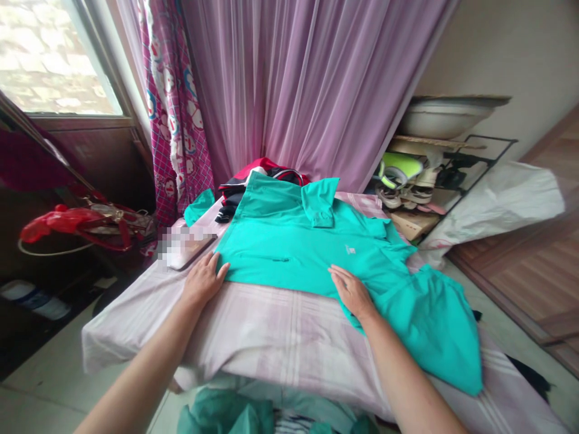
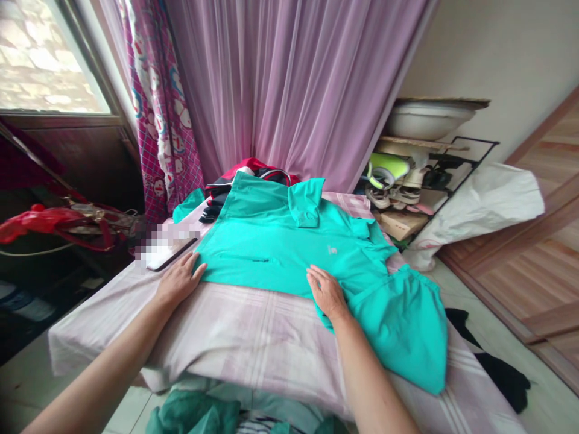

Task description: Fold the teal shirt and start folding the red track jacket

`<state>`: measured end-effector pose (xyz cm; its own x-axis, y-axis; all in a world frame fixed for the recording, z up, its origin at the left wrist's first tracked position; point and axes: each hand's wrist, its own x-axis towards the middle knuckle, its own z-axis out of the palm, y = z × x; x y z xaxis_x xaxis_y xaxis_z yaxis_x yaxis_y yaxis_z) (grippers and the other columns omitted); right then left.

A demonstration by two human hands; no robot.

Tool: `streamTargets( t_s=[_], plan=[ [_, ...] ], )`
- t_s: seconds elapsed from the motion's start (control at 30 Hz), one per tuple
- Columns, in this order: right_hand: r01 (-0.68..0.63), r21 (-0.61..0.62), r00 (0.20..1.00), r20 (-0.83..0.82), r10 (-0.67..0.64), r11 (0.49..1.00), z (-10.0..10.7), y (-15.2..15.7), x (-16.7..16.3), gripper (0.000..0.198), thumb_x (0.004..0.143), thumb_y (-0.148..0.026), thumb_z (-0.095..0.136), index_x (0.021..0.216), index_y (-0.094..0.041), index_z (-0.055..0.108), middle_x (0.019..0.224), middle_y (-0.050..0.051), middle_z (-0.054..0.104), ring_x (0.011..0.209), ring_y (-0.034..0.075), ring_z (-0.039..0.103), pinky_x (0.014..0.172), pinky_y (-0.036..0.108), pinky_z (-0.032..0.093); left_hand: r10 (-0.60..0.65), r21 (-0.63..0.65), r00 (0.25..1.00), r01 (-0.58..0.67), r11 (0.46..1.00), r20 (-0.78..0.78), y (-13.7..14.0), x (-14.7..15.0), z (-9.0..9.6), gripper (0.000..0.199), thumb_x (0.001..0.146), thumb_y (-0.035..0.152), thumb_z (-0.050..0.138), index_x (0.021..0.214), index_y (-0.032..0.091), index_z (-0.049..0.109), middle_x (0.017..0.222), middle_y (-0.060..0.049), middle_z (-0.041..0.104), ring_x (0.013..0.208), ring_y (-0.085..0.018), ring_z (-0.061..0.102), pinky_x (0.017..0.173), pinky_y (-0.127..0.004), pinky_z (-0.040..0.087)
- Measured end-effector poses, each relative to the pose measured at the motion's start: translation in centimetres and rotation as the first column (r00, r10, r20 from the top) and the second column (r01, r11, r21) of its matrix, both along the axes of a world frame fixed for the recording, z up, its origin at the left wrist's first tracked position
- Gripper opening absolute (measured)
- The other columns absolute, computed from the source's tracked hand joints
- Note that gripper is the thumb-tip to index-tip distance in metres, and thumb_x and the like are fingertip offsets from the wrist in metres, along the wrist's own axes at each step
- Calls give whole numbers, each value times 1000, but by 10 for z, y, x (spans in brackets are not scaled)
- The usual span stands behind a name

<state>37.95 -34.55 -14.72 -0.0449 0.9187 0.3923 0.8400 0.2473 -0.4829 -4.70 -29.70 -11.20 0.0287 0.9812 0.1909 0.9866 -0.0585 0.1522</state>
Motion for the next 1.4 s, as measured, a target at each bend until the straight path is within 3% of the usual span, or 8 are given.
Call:
streamTargets(
  t_s=[0.4,0.63,0.8,0.9,1.0,1.23,1.4],
  plan=[
    [12,9,1000,-9,-12,1000,-1,0,-1,54,101,-45,31,117,-19,76,125,12,72,121,25,65,110,45,49,5,22,1000,-4,1000,-19,-9,-13,-6,68,97,50,35,149,6,43,149,-20,54,139,-32,50,118,-43,36],
    [16,14,1000,0,-16,1000,-1,2,-1,51,101,-44,33,115,-20,76,123,11,73,119,25,66,108,45,50,-17,38,999,18,999,-38,-5,-13,-3,58,97,47,36,142,13,52,146,-16,58,136,-28,53,116,-41,38],
    [14,7,1000,14,-14,1000,0,2,-2,51,101,-43,33,112,-19,77,122,12,74,119,24,66,108,44,50,3,-25,1000,-3,1000,-15,5,-17,13,53,99,45,29,131,17,62,133,-13,68,126,-27,60,109,-38,44],
    [22,23,1000,22,-22,999,-2,2,-3,50,101,-43,34,111,-20,77,121,12,74,118,25,67,107,45,51,47,-15,998,-47,999,-43,18,-28,29,54,99,40,25,128,18,65,130,-15,69,120,-30,63,101,-40,48],
    [30,39,999,26,-31,999,-4,2,-4,51,101,-43,34,111,-20,78,119,12,74,117,26,67,106,45,51,137,-12,984,-139,990,-114,34,-42,40,51,94,40,35,133,19,62,132,-16,67,118,-34,64,95,-43,50],
    [16,44,1000,26,-17,999,-5,3,-3,50,100,-44,34,111,-22,78,119,11,75,116,25,67,106,45,51,255,-199,953,-285,938,-164,62,-67,39,69,83,67,46,124,13,60,128,-23,67,116,-39,65,88,-44,52],
    [22,34,1000,21,-22,999,-4,2,-4,53,100,-44,33,111,-17,77,120,14,74,117,26,67,108,45,50,266,-198,952,-293,936,-151,65,-70,43,63,83,69,45,115,18,61,119,-23,70,110,-39,67,84,-44,52]
  ],
)
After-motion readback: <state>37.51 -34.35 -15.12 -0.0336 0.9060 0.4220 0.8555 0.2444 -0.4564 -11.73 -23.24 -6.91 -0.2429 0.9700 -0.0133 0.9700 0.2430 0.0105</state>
